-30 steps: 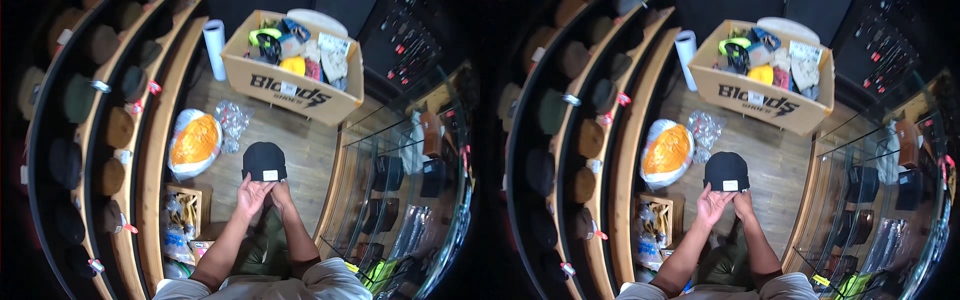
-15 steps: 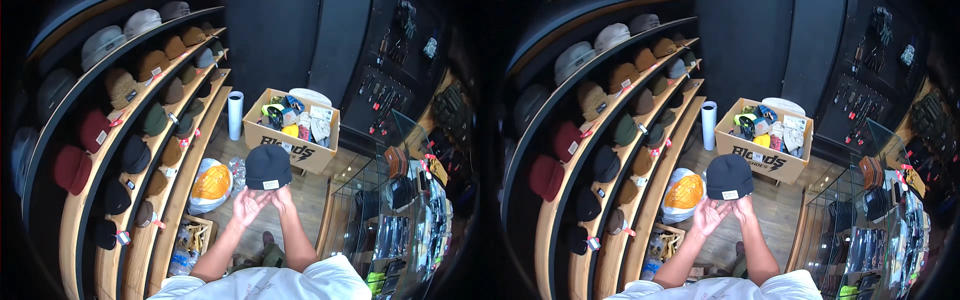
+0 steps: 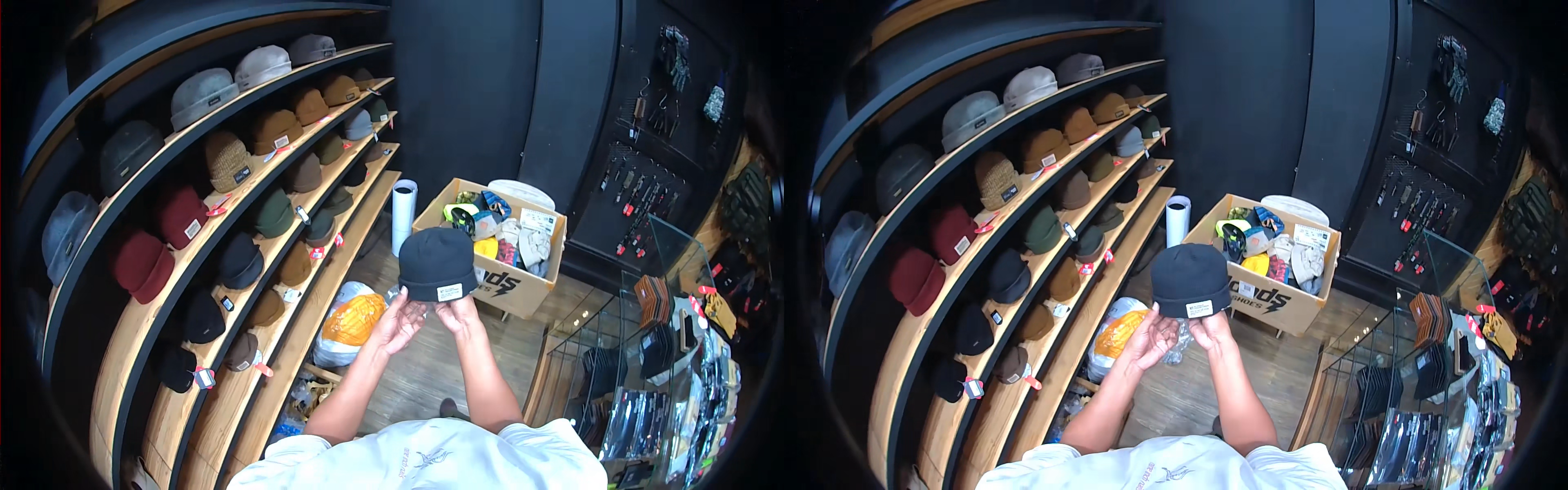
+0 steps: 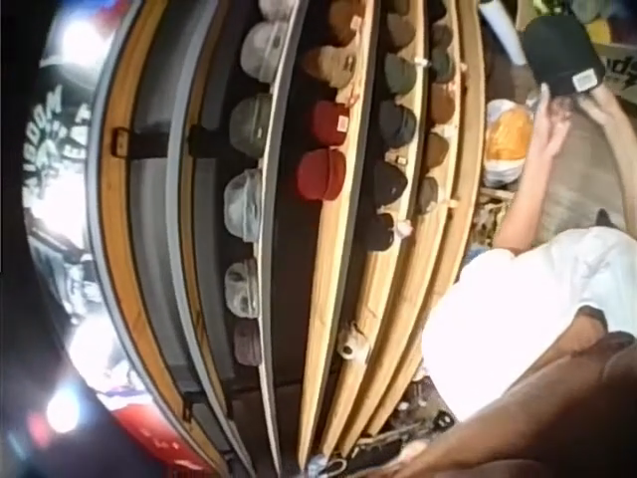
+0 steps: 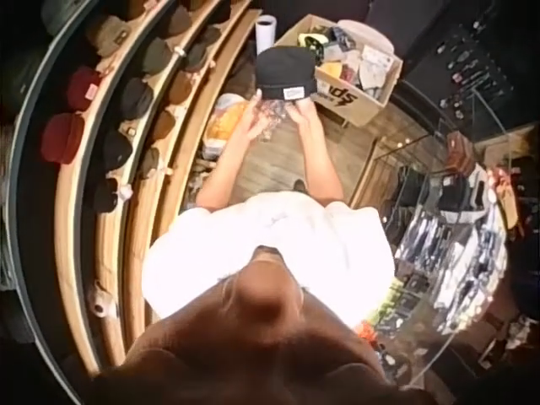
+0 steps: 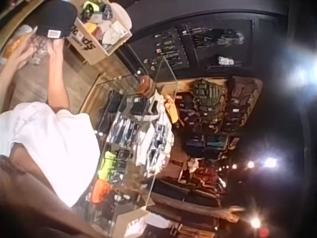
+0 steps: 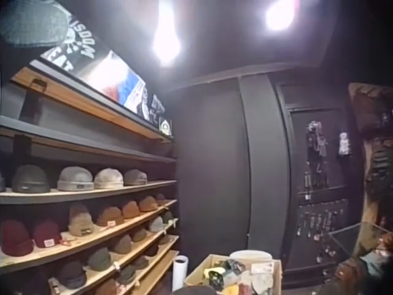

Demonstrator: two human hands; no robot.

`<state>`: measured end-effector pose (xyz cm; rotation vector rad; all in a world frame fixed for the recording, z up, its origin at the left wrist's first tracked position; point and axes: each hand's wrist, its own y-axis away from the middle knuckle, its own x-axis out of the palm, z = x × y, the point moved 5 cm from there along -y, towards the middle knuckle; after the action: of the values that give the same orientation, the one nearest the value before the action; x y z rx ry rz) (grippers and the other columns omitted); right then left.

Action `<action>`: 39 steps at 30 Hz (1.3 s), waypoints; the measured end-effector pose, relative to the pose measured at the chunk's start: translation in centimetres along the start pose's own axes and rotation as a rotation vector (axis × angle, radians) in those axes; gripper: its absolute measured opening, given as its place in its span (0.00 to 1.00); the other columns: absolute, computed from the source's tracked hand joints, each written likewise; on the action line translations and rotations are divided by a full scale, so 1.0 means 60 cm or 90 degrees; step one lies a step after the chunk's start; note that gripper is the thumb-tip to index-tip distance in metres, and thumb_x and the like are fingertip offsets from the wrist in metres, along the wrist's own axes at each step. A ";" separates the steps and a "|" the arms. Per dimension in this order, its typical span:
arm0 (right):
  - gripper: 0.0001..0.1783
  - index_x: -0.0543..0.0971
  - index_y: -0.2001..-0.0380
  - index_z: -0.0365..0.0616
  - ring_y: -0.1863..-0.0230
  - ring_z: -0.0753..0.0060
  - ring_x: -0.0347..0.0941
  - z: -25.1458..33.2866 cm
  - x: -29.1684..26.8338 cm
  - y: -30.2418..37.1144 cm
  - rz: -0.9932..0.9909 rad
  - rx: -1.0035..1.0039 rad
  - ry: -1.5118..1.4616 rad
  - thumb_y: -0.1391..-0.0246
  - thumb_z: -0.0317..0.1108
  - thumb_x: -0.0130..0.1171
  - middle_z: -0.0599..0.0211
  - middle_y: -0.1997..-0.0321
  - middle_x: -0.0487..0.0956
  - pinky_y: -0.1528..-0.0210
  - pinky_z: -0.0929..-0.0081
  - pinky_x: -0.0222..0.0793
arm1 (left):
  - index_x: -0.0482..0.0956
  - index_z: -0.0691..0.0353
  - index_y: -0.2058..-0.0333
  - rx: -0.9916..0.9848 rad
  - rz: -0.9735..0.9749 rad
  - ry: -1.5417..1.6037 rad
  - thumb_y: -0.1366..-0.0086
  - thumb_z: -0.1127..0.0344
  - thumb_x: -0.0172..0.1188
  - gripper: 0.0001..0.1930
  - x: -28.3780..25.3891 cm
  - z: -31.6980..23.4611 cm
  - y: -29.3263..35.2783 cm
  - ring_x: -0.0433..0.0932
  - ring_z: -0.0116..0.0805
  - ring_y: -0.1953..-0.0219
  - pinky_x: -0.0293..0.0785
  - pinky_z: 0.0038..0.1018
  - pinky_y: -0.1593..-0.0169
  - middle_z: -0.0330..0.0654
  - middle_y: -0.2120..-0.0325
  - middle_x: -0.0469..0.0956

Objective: Removing beanies from a shipping box, cleaning them with a handheld brush, and organizing them onto retail display shelves.

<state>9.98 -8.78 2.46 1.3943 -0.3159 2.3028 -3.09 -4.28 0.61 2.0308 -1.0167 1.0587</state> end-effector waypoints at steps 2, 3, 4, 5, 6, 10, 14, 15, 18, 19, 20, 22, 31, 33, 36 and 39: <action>0.21 0.74 0.44 0.47 0.47 0.68 0.77 0.020 -0.030 -0.037 0.023 0.026 0.078 0.39 0.38 0.61 0.66 0.44 0.78 0.47 0.68 0.78 | 0.75 0.55 0.53 0.065 -0.108 -0.203 0.33 0.41 0.58 0.24 0.015 -0.041 -0.014 0.77 0.30 0.59 0.73 0.26 0.59 0.38 0.59 0.79; 0.21 0.74 0.44 0.47 0.47 0.68 0.77 0.035 -0.051 -0.056 0.036 0.018 0.130 0.39 0.38 0.61 0.67 0.44 0.78 0.48 0.68 0.78 | 0.74 0.56 0.53 0.158 -0.189 -0.304 0.33 0.39 0.56 0.25 0.025 -0.066 -0.018 0.77 0.30 0.58 0.71 0.26 0.59 0.39 0.59 0.78; 0.21 0.73 0.43 0.47 0.47 0.67 0.77 0.042 -0.045 -0.061 -0.060 0.056 0.174 0.38 0.37 0.61 0.67 0.43 0.78 0.48 0.67 0.78 | 0.73 0.56 0.51 0.278 -0.199 -0.348 0.32 0.38 0.53 0.27 0.012 -0.109 -0.028 0.75 0.30 0.56 0.69 0.28 0.55 0.39 0.58 0.77; 0.22 0.72 0.42 0.47 0.46 0.67 0.77 0.055 -0.034 -0.070 -0.011 0.026 0.193 0.38 0.36 0.61 0.67 0.42 0.77 0.47 0.67 0.78 | 0.70 0.57 0.45 0.348 -0.251 -0.415 0.32 0.37 0.52 0.30 0.037 -0.148 -0.035 0.75 0.31 0.53 0.68 0.33 0.49 0.41 0.53 0.76; 0.23 0.72 0.42 0.46 0.45 0.67 0.77 0.067 -0.023 -0.078 0.038 -0.002 0.211 0.38 0.35 0.61 0.67 0.42 0.77 0.47 0.68 0.78 | 0.65 0.59 0.38 0.393 -0.255 -0.477 0.32 0.39 0.53 0.34 0.069 -0.176 -0.046 0.73 0.35 0.47 0.67 0.32 0.43 0.45 0.46 0.74; 0.23 0.70 0.40 0.43 0.48 0.69 0.78 0.078 0.015 -0.112 0.046 0.070 0.183 0.38 0.29 0.58 0.64 0.42 0.77 0.50 0.72 0.78 | 0.65 0.61 0.36 0.410 -0.091 -0.833 0.41 0.42 0.66 0.41 0.238 -0.213 -0.104 0.70 0.43 0.40 0.66 0.34 0.37 0.54 0.42 0.70; 0.17 0.72 0.44 0.43 0.46 0.67 0.77 0.083 0.007 -0.167 0.047 0.110 0.155 0.34 0.33 0.54 0.65 0.44 0.78 0.45 0.69 0.78 | 0.72 0.65 0.42 0.309 -0.088 -0.854 0.46 0.48 0.73 0.38 0.244 -0.189 -0.165 0.77 0.35 0.48 0.72 0.30 0.42 0.49 0.50 0.78; 0.17 0.72 0.45 0.43 0.47 0.68 0.77 0.075 -0.006 -0.182 0.030 0.137 0.112 0.35 0.32 0.55 0.64 0.44 0.78 0.45 0.70 0.78 | 0.72 0.67 0.43 0.316 -0.105 -0.797 0.47 0.51 0.74 0.38 0.219 -0.181 -0.181 0.78 0.34 0.49 0.72 0.29 0.43 0.48 0.51 0.79; 0.15 0.74 0.47 0.45 0.48 0.70 0.78 0.040 -0.021 -0.195 -0.006 0.198 0.037 0.36 0.32 0.56 0.65 0.46 0.79 0.45 0.71 0.78 | 0.72 0.64 0.42 0.274 -0.120 -0.774 0.48 0.49 0.75 0.39 0.188 -0.177 -0.195 0.77 0.34 0.48 0.72 0.30 0.42 0.47 0.50 0.78; 0.15 0.74 0.47 0.46 0.48 0.70 0.78 0.030 -0.038 -0.196 -0.051 0.215 0.011 0.36 0.32 0.57 0.66 0.47 0.80 0.45 0.71 0.78 | 0.72 0.64 0.42 0.274 -0.124 -0.772 0.48 0.49 0.75 0.39 0.194 -0.178 -0.194 0.77 0.34 0.48 0.72 0.30 0.42 0.47 0.50 0.78; 0.16 0.75 0.47 0.47 0.49 0.70 0.78 0.026 -0.050 -0.196 -0.038 0.226 0.011 0.37 0.33 0.58 0.66 0.49 0.81 0.46 0.71 0.79 | 0.73 0.64 0.42 0.228 -0.146 -0.820 0.49 0.49 0.75 0.39 0.197 -0.177 -0.193 0.77 0.35 0.49 0.72 0.30 0.43 0.47 0.50 0.78; 0.16 0.75 0.47 0.47 0.49 0.69 0.79 0.025 -0.061 -0.194 -0.011 0.241 0.077 0.38 0.33 0.59 0.66 0.49 0.81 0.46 0.70 0.79 | 0.75 0.65 0.44 0.198 -0.178 -0.870 0.51 0.48 0.76 0.40 0.183 -0.184 -0.195 0.79 0.35 0.51 0.73 0.29 0.44 0.47 0.52 0.80; 0.20 0.72 0.43 0.47 0.47 0.65 0.77 0.003 -0.048 -0.188 0.003 0.237 0.060 0.37 0.38 0.58 0.64 0.44 0.78 0.46 0.61 0.79 | 0.70 0.63 0.39 0.204 -0.181 -0.941 0.48 0.43 0.73 0.43 0.183 -0.168 -0.172 0.76 0.36 0.46 0.70 0.31 0.40 0.50 0.48 0.76; 0.20 0.73 0.43 0.46 0.45 0.68 0.76 0.009 -0.042 -0.188 0.005 0.204 0.080 0.36 0.39 0.57 0.64 0.43 0.78 0.43 0.67 0.76 | 0.64 0.57 0.34 0.204 -0.038 -0.802 0.44 0.48 0.70 0.42 0.187 -0.179 -0.162 0.72 0.37 0.42 0.66 0.32 0.37 0.49 0.43 0.72; 0.19 0.73 0.44 0.46 0.47 0.68 0.77 -0.007 -0.041 -0.177 0.023 0.223 0.082 0.35 0.39 0.56 0.64 0.44 0.78 0.45 0.67 0.78 | 0.62 0.58 0.34 0.184 -0.011 -0.882 0.47 0.55 0.75 0.45 0.185 -0.179 -0.126 0.69 0.36 0.40 0.63 0.31 0.35 0.47 0.43 0.71; 0.20 0.73 0.43 0.45 0.48 0.67 0.77 -0.037 -0.003 -0.134 0.050 0.268 0.095 0.35 0.39 0.56 0.64 0.44 0.78 0.45 0.67 0.78 | 0.61 0.60 0.34 0.199 -0.021 -0.893 0.48 0.56 0.76 0.46 0.126 -0.181 -0.107 0.69 0.36 0.40 0.62 0.31 0.35 0.47 0.43 0.71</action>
<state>12.09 -0.80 1.02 1.4010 0.1751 2.6265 1.14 4.97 11.26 3.0174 -1.4326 -0.4836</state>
